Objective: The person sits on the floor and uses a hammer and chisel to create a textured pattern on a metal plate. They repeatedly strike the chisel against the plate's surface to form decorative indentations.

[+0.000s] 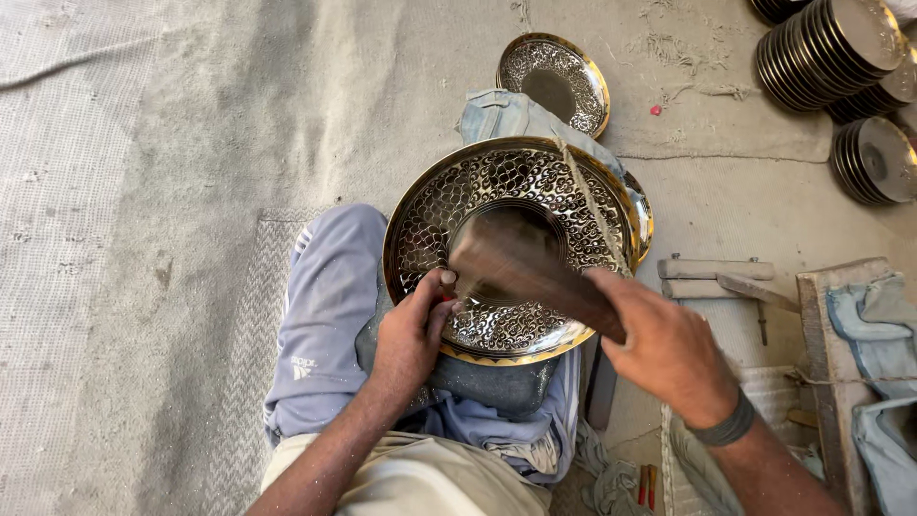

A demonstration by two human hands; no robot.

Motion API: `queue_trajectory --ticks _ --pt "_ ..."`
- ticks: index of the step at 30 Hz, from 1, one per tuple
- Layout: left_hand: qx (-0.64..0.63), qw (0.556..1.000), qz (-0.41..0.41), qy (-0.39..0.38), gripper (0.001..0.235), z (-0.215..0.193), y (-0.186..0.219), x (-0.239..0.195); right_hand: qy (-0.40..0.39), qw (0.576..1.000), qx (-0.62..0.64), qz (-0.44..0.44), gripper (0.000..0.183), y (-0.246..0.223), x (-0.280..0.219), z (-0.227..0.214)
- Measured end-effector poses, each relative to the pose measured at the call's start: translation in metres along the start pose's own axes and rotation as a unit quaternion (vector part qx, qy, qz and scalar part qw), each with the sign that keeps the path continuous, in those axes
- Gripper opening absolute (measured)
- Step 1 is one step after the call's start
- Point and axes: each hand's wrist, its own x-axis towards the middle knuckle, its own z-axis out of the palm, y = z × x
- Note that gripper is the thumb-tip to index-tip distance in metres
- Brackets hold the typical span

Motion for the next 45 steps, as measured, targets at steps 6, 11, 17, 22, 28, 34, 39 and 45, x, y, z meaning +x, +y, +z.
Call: queue_trajectory --ticks 6,11,17,22,28,34,39,45 --pt "-0.015 1.0 0.011 0.012 0.037 -0.002 0.003 -0.004 -0.045 0.995 -0.007 0.086 0.076 0.002 -0.009 0.009" --pt "-0.066 0.995 0.065 0.029 0.028 -0.016 0.015 0.017 0.119 0.973 0.163 0.11 0.065 0.031 -0.052 0.057" --pt "-0.013 0.923 0.243 -0.299 0.043 0.001 0.03 0.084 0.208 0.872 0.324 0.303 0.065 0.043 -0.139 0.172" --pt "0.008 0.844 0.307 -0.44 0.051 0.031 0.024 0.107 0.234 0.853 0.347 0.313 0.051 0.043 -0.182 0.211" --pt "0.014 0.84 0.325 -0.435 0.05 0.034 0.018 0.107 0.261 0.877 0.276 0.296 0.056 0.035 -0.16 0.181" --pt "0.054 0.838 0.311 -0.444 0.049 0.035 0.023 0.108 0.147 0.973 0.029 0.174 0.07 0.053 -0.143 0.123" --pt "0.062 0.834 0.302 -0.457 0.051 0.036 0.028 0.108 0.165 0.95 0.117 0.237 0.064 0.049 -0.139 0.13" --pt "0.047 0.834 0.3 -0.46 0.051 0.036 0.026 0.11 0.195 0.937 0.161 0.241 0.069 0.048 -0.146 0.144"
